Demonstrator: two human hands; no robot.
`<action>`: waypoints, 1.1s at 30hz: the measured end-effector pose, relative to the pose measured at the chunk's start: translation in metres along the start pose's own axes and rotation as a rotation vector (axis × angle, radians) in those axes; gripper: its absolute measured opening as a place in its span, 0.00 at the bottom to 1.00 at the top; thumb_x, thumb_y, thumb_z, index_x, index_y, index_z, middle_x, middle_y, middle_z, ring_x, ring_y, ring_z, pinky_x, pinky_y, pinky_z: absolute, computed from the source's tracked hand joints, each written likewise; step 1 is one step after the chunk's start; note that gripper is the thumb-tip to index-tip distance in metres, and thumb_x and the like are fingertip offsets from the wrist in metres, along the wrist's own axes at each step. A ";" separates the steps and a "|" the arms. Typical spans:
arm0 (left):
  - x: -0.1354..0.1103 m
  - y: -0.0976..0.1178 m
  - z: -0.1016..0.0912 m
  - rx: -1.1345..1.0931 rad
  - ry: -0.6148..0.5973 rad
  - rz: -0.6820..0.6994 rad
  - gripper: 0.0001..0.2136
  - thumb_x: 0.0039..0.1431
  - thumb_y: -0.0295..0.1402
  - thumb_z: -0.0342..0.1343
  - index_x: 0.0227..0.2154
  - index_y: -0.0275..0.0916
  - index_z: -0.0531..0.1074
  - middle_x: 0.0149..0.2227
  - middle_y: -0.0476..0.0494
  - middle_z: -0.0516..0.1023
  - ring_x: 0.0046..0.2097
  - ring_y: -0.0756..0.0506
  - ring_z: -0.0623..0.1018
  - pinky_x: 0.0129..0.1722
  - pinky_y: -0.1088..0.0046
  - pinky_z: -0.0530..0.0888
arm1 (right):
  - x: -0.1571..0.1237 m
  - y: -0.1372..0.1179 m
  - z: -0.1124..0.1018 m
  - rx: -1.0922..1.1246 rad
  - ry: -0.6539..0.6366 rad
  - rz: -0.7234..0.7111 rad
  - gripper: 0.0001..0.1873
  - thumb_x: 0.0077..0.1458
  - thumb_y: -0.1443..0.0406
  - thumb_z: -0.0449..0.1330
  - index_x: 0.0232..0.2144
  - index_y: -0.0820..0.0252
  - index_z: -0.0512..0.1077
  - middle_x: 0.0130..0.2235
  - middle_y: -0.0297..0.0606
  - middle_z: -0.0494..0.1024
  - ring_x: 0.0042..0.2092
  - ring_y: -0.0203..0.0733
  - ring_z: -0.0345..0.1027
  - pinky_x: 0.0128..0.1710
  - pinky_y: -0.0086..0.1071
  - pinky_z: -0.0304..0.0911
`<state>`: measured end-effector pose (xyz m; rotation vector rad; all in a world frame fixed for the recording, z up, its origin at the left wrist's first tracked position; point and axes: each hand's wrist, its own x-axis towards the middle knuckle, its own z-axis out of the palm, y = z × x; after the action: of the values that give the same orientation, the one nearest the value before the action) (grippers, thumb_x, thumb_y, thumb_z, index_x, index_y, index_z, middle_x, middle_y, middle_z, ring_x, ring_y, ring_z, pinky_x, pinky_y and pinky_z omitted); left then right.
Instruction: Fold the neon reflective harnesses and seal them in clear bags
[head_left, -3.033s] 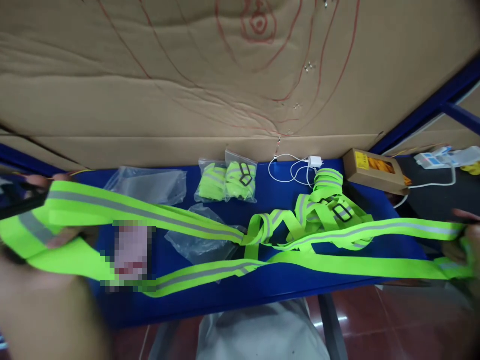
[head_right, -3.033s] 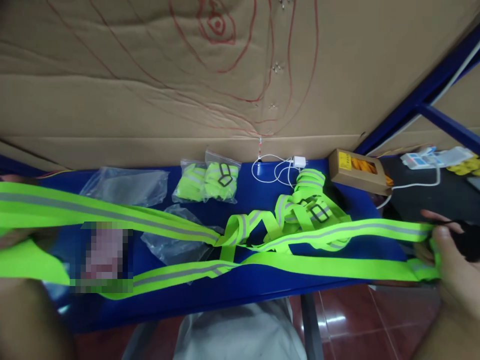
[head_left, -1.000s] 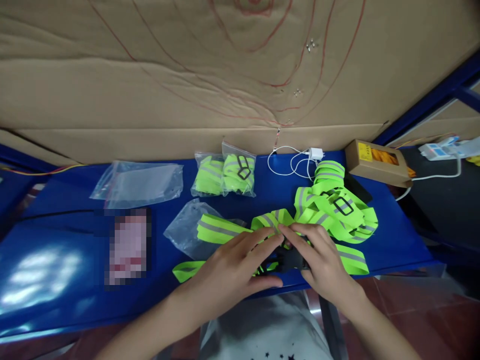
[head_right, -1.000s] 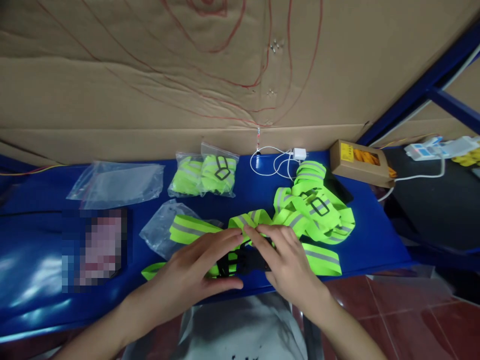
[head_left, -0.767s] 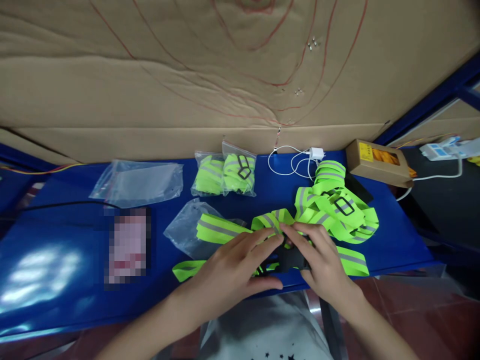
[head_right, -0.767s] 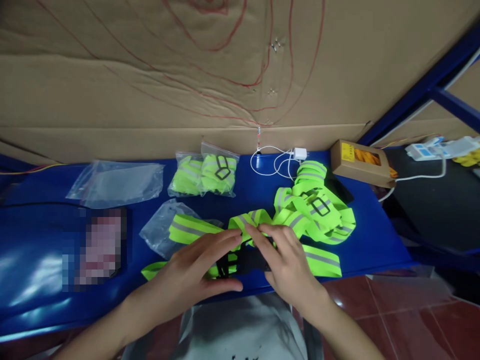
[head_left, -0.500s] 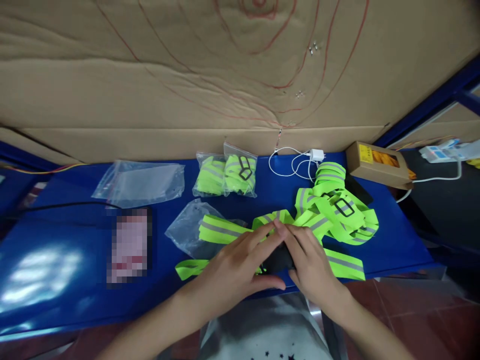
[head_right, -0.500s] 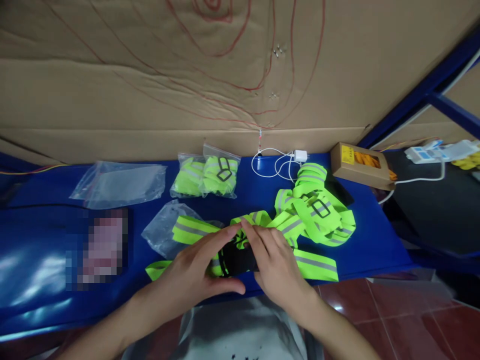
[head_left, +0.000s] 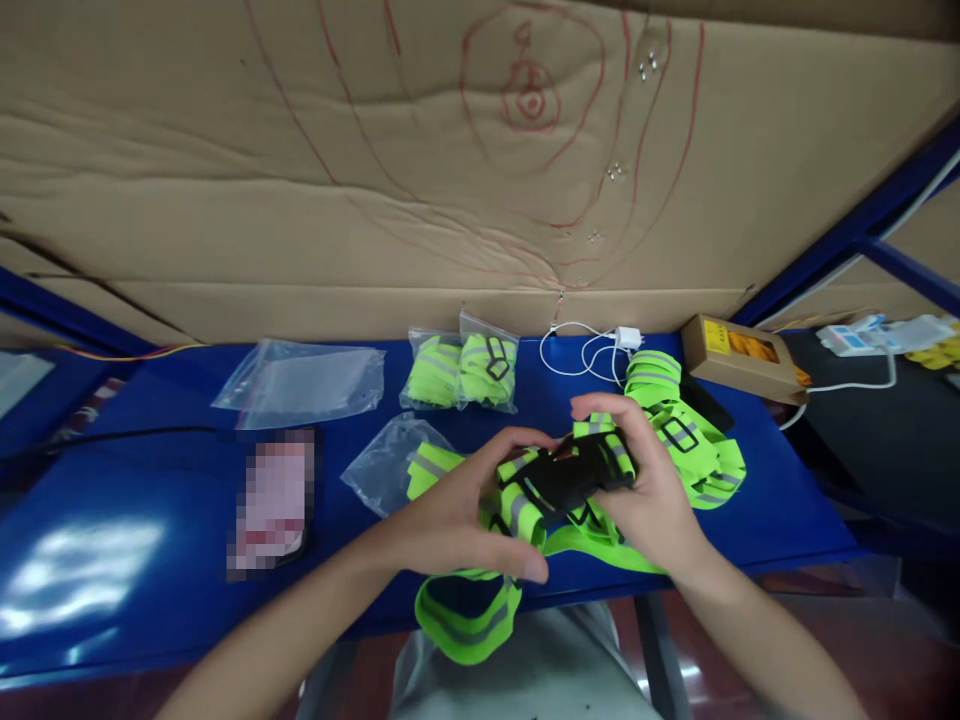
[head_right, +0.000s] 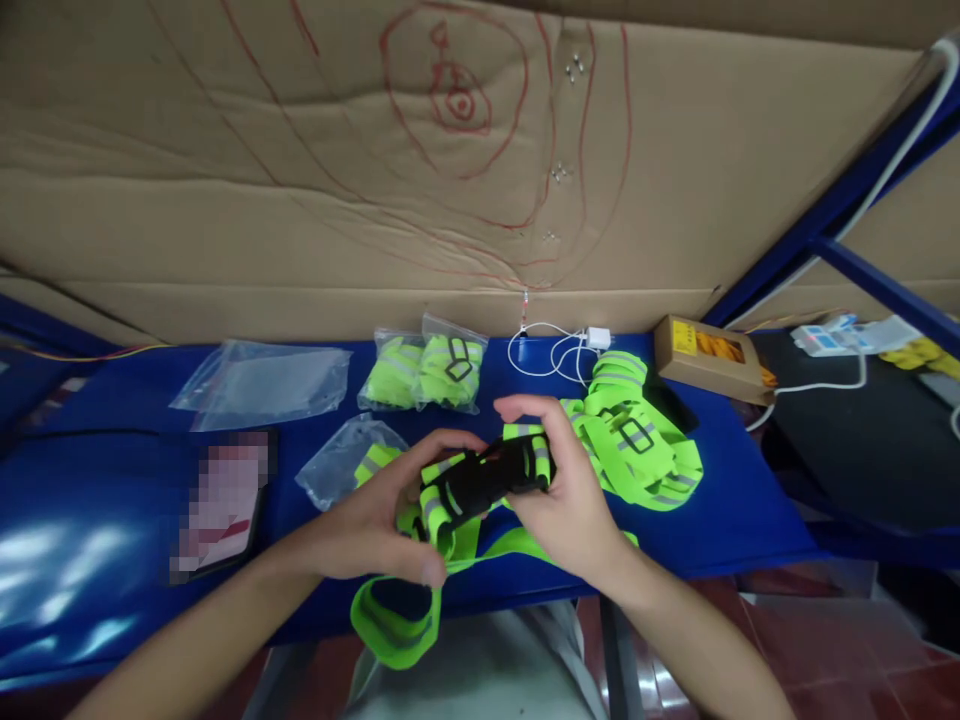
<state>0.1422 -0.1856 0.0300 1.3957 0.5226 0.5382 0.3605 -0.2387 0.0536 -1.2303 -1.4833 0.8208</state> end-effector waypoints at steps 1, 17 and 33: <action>0.003 -0.005 0.001 -0.107 0.000 -0.024 0.40 0.44 0.43 0.77 0.60 0.48 0.65 0.47 0.44 0.80 0.46 0.42 0.82 0.43 0.67 0.79 | 0.006 0.001 0.001 0.016 -0.027 0.034 0.34 0.44 0.76 0.57 0.54 0.51 0.70 0.55 0.36 0.74 0.52 0.44 0.72 0.52 0.37 0.68; 0.014 -0.027 -0.014 -0.249 0.132 0.012 0.17 0.59 0.46 0.67 0.36 0.35 0.78 0.27 0.47 0.77 0.28 0.50 0.74 0.32 0.73 0.72 | 0.055 0.049 0.011 0.722 -0.302 0.585 0.31 0.43 0.66 0.76 0.53 0.53 0.79 0.45 0.36 0.84 0.45 0.40 0.78 0.46 0.29 0.73; 0.026 -0.019 0.012 -0.071 0.351 0.152 0.21 0.53 0.42 0.70 0.47 0.39 0.78 0.50 0.40 0.83 0.56 0.35 0.79 0.60 0.56 0.73 | 0.054 0.003 0.021 -0.080 -0.096 -0.260 0.16 0.58 0.68 0.69 0.48 0.47 0.82 0.51 0.32 0.84 0.54 0.43 0.77 0.58 0.36 0.70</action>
<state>0.1704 -0.1800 0.0118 1.2856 0.6738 0.9261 0.3420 -0.1835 0.0595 -1.0388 -1.7263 0.6584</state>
